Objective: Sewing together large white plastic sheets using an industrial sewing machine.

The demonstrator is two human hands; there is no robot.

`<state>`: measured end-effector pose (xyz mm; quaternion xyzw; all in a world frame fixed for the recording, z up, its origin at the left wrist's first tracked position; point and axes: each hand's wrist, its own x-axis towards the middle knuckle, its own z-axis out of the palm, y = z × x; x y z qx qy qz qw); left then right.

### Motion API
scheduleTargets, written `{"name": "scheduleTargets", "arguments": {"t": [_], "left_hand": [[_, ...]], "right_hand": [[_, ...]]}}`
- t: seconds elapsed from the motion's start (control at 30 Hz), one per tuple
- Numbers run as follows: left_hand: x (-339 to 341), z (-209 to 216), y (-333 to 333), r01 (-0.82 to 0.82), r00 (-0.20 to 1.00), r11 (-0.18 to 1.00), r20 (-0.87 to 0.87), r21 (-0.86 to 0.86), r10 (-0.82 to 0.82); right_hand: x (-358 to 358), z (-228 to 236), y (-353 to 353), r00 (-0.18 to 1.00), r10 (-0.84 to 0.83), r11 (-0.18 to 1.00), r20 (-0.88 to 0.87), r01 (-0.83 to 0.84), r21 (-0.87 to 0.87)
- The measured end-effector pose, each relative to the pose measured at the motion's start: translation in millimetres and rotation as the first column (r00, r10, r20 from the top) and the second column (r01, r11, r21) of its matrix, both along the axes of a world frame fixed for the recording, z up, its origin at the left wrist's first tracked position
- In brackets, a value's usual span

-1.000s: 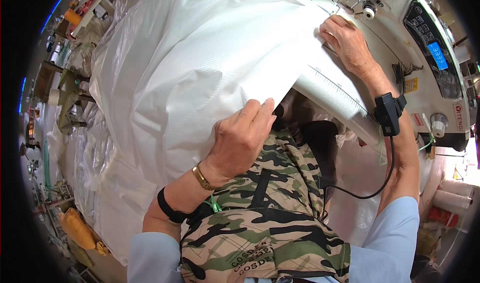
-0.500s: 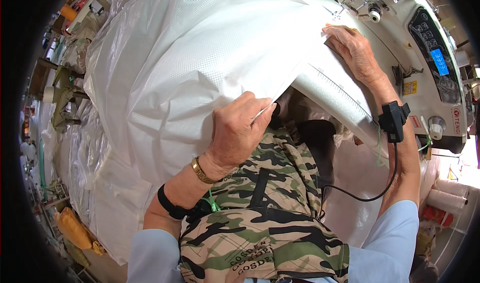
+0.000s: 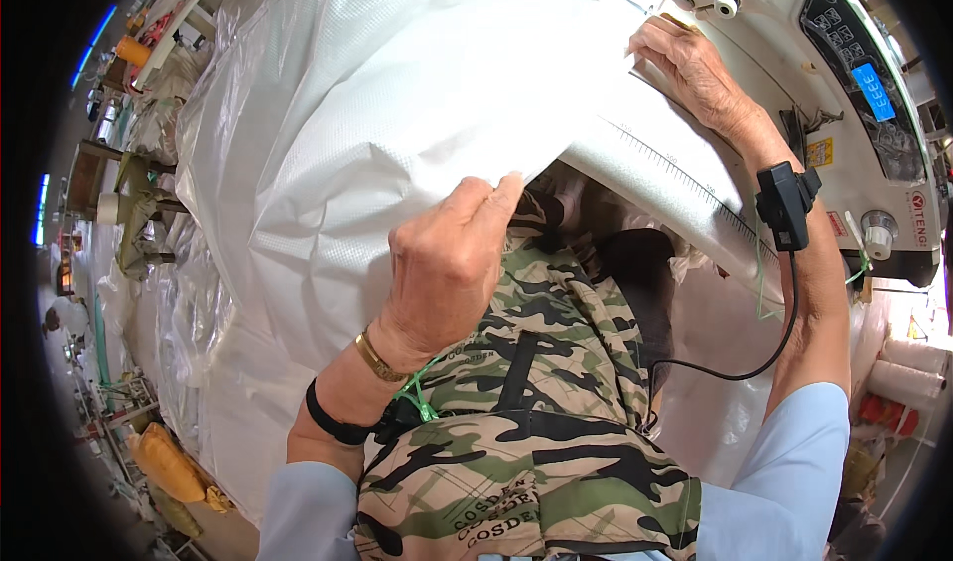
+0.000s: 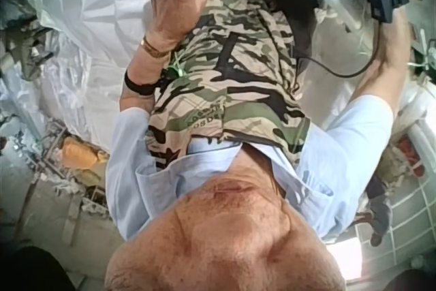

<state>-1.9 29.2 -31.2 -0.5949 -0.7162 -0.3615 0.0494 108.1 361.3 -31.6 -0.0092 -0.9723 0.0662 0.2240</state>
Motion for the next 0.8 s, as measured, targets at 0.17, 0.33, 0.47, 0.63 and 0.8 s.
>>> {"name": "scheduleTargets", "arguments": {"t": [0.17,0.33,0.47,0.63,0.8], "left_hand": [[0,-2,-1,0.059,0.998,0.994,-0.011,-0.09,-0.061],[-4,2,7,0.22,0.973,0.947,0.116,-0.232,-0.198],[2,-1,20,0.375,0.904,0.909,0.29,-0.183,-0.315],[17,-3,28,0.487,0.817,0.863,0.418,-0.133,-0.397],[12,-13,21,0.451,0.818,0.885,0.448,-0.111,-0.361]], "right_hand": [[-2,3,-1,0.999,-0.032,0.998,0.044,0.029,0.057],[-4,4,-7,0.995,-0.076,0.996,0.068,0.073,0.044],[-7,-1,-17,0.994,-0.104,0.995,-0.017,0.104,0.004],[5,-8,-37,0.891,-0.45,0.893,-0.069,0.446,-0.066],[8,-7,-43,0.866,-0.5,0.859,-0.005,0.495,-0.13]]}}
